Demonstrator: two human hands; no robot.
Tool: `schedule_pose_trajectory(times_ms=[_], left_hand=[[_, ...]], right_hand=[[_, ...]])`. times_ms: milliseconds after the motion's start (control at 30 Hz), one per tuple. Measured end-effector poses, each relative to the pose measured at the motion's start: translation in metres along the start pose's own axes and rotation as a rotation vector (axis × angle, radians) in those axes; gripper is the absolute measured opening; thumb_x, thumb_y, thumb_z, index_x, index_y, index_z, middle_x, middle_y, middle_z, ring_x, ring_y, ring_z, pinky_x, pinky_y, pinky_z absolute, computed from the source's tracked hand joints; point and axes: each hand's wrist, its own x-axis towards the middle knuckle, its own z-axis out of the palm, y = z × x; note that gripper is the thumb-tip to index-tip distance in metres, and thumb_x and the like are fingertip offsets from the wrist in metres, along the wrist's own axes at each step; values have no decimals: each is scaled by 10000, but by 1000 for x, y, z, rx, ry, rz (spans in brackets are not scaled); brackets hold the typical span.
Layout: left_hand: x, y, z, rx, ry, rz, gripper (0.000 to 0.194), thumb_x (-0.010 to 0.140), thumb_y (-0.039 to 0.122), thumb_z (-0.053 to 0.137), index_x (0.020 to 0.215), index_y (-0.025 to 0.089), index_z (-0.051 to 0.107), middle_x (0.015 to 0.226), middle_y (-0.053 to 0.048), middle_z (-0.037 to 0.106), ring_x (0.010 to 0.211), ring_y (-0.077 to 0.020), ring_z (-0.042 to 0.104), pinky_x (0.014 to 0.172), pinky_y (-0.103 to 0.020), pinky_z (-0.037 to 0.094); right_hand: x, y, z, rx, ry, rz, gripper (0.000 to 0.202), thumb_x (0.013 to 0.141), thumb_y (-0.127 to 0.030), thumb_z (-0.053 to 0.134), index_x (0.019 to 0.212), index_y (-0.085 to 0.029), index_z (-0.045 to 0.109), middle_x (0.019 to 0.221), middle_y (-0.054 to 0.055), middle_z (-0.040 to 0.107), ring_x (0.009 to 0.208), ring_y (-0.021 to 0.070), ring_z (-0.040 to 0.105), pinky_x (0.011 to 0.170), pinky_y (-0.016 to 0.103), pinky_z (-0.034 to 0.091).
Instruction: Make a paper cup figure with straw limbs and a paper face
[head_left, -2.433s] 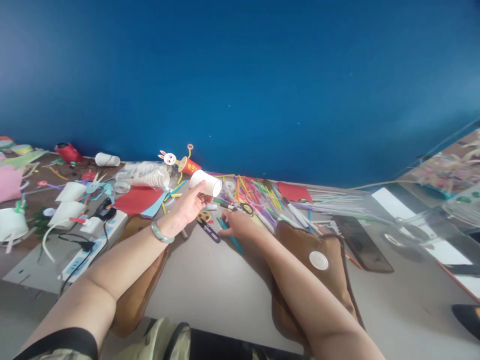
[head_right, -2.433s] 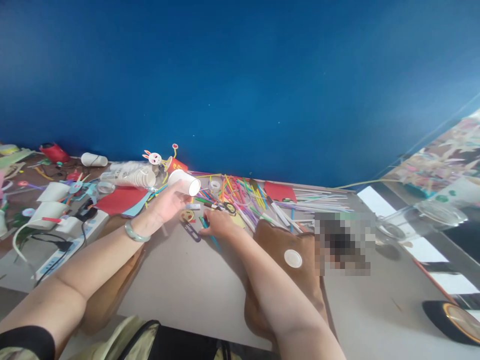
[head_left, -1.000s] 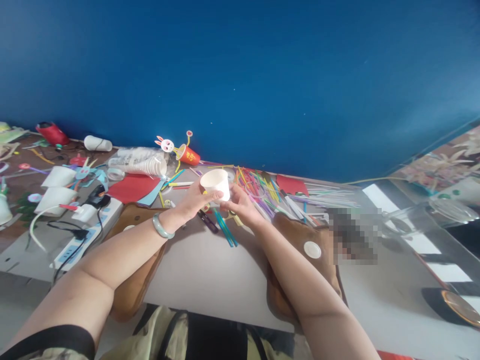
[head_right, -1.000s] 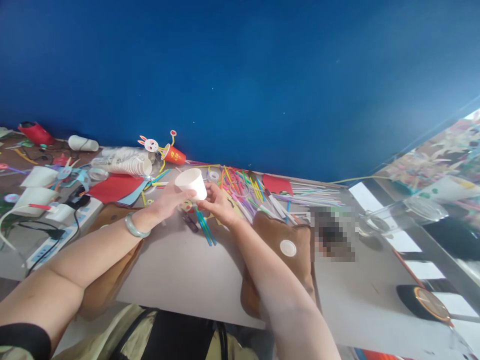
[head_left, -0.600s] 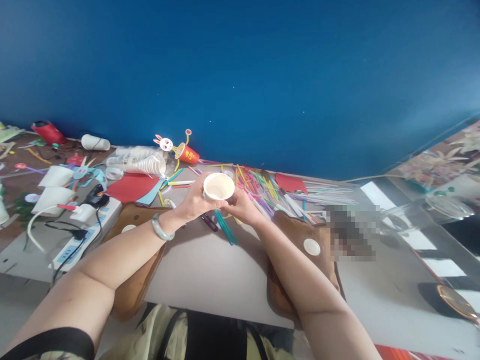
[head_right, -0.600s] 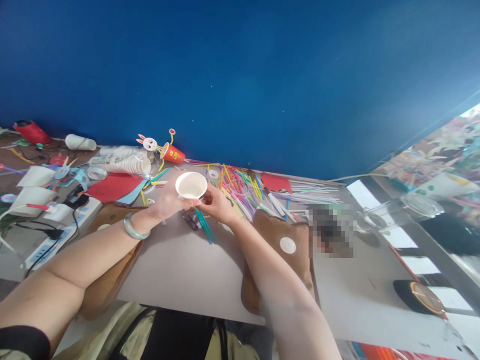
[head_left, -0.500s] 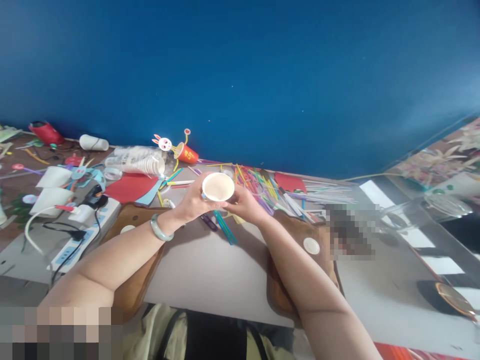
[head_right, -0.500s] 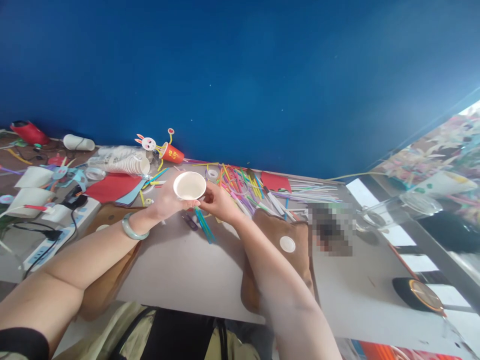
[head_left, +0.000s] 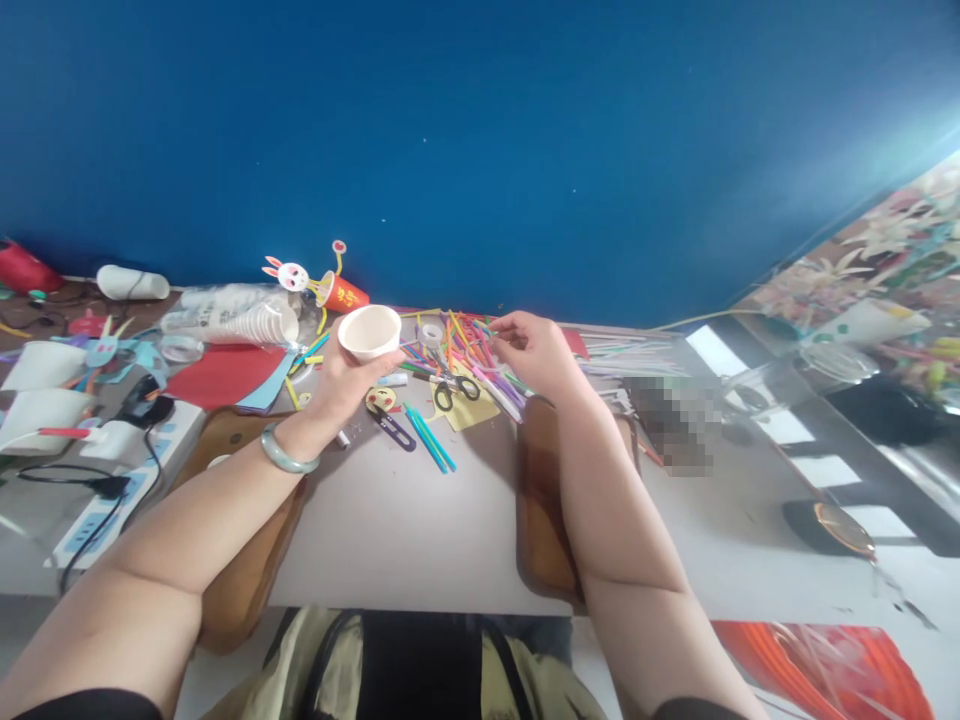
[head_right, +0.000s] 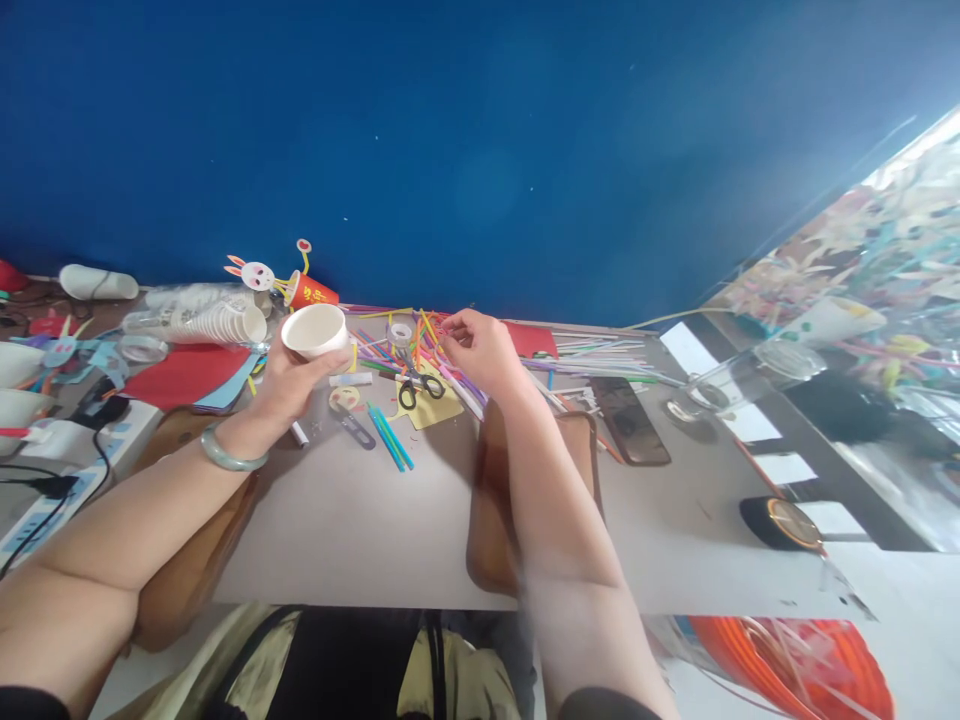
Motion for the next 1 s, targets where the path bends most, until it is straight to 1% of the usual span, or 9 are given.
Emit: schedule_pose_trajectory(times_ms=[100,200,300,400,533,600,767,933,1000], left_hand=[[1,0,1,-45,20,-18,752,571,263,914,1241,254,573,1019,-13,688,1006,-199,664,899,-311,542],[2,1,3,-76,46,-30,771,517,217,928,1209,246,590,996,-3,690,936,-183,671,853,-290,544],[2,3,5,-83,48,-26,780,506,206,930,1209,247,594,998,2,691,926,-176,671,844,-282,541],[2,7,5,-99,41,-31,788,514,223,934,1225,252,596,1008,-3,695,945,-184,672,836,-283,545],[7,11,3,-190,35,-81,706,564,295,929,1199,252,624,1029,-28,703,992,-207,672,841,-300,559],[12,11,0,-249,46,-118,649,597,352,916,1174,246,637,1021,-41,705,1037,-223,669,857,-315,561],[23,10,-8,-386,83,-210,573,666,483,869,1131,243,635,1043,-60,704,1083,-237,667,865,-342,579],[31,12,-12,-467,63,-334,548,719,617,789,1089,246,630,957,-55,713,945,-231,703,800,-362,619],[33,16,-14,-478,57,-355,548,742,675,739,1054,237,633,885,-45,709,864,-216,710,772,-363,624]], right_hand=[[1,4,12,-306,-144,64,150,836,-237,629,914,-171,737,875,66,764,792,197,689,728,301,503],[0,4,34,-597,-297,130,183,874,-241,608,978,-181,746,967,97,778,914,238,709,777,308,495],[-4,5,58,-768,-392,154,353,892,-439,649,1105,-165,716,1074,158,759,1031,303,702,829,346,509],[-10,7,76,-817,-374,113,491,881,-521,663,1173,-128,677,1131,222,721,1078,338,689,853,377,522],[-15,9,82,-803,-314,85,600,869,-603,646,1203,-105,654,1209,274,663,1070,364,685,855,414,528],[-15,8,82,-813,-341,89,560,869,-574,654,1170,-102,670,1171,266,682,1048,368,694,844,414,528],[-17,1,82,-879,-408,111,360,887,-405,629,1085,-115,707,1035,221,746,1035,340,714,851,381,526],[-16,-1,80,-876,-448,122,290,885,-236,572,1129,-130,687,1050,203,754,1059,318,720,825,350,530],[-14,-1,77,-872,-451,140,298,880,-217,567,1146,-136,676,1055,203,753,1064,323,720,823,357,528]])
